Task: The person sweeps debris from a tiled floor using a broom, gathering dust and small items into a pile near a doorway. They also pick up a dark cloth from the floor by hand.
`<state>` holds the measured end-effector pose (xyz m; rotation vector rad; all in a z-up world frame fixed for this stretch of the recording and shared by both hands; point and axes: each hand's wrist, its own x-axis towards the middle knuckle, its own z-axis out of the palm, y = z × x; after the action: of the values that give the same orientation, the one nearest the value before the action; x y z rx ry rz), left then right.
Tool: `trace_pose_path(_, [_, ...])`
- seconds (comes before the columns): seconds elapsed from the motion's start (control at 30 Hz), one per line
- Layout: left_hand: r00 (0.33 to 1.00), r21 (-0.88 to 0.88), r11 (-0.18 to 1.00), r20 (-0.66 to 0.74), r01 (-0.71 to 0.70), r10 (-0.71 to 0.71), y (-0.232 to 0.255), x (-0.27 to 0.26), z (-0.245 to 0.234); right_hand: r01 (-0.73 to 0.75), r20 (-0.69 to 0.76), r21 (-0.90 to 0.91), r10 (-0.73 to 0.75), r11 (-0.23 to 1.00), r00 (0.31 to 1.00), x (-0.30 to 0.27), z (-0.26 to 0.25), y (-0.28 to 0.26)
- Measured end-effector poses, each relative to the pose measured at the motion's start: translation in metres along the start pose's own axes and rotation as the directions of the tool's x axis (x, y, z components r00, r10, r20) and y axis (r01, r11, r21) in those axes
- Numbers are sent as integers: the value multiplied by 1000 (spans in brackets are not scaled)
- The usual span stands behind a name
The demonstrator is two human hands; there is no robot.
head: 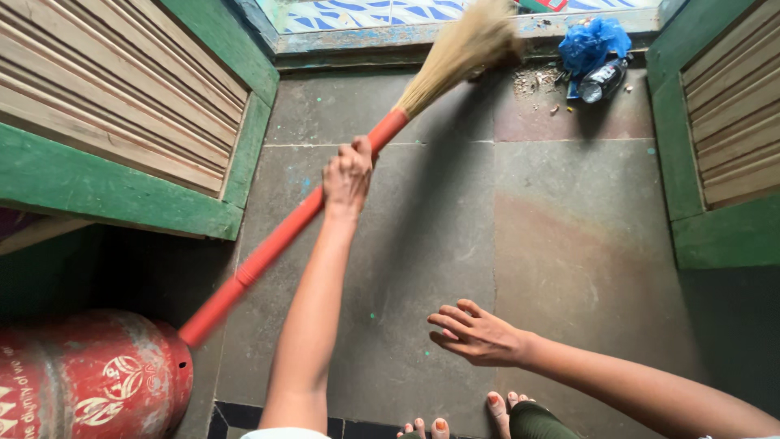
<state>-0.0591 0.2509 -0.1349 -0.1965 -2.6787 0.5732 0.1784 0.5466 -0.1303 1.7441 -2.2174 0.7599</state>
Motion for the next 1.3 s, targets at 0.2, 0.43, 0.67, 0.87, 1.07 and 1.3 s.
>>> trace_pose_path(0.2, [996, -305, 948, 50, 89, -78, -8, 8, -50, 36, -16, -5, -36, 999, 999, -2, -3, -8])
trace_pose_path(0.43, [993, -419, 903, -101, -97, 59, -9, -56, -53, 132, 7, 37, -133, 991, 991, 11, -6, -14])
trace_pose_path(0.67, [783, -119, 774, -110, -621, 612, 30, -112, -48, 170, -29, 3, -170, 985, 985, 21, -13, -11])
trace_pose_path(0.87, [872, -345, 807, -78, -478, 483, 81, -124, -30, 114, -38, 15, -114, 993, 993, 16, -11, -9])
trace_pose_path(1.07, [965, -195, 949, -129, -249, 227, 147, -23, -17, 56, 42, 31, -58, 998, 997, 18, -3, -10])
trace_pose_path(1.3, [980, 88, 983, -105, -161, 170, 145, 47, -70, -45, -12, 35, 45, 998, 999, 19, -5, -13])
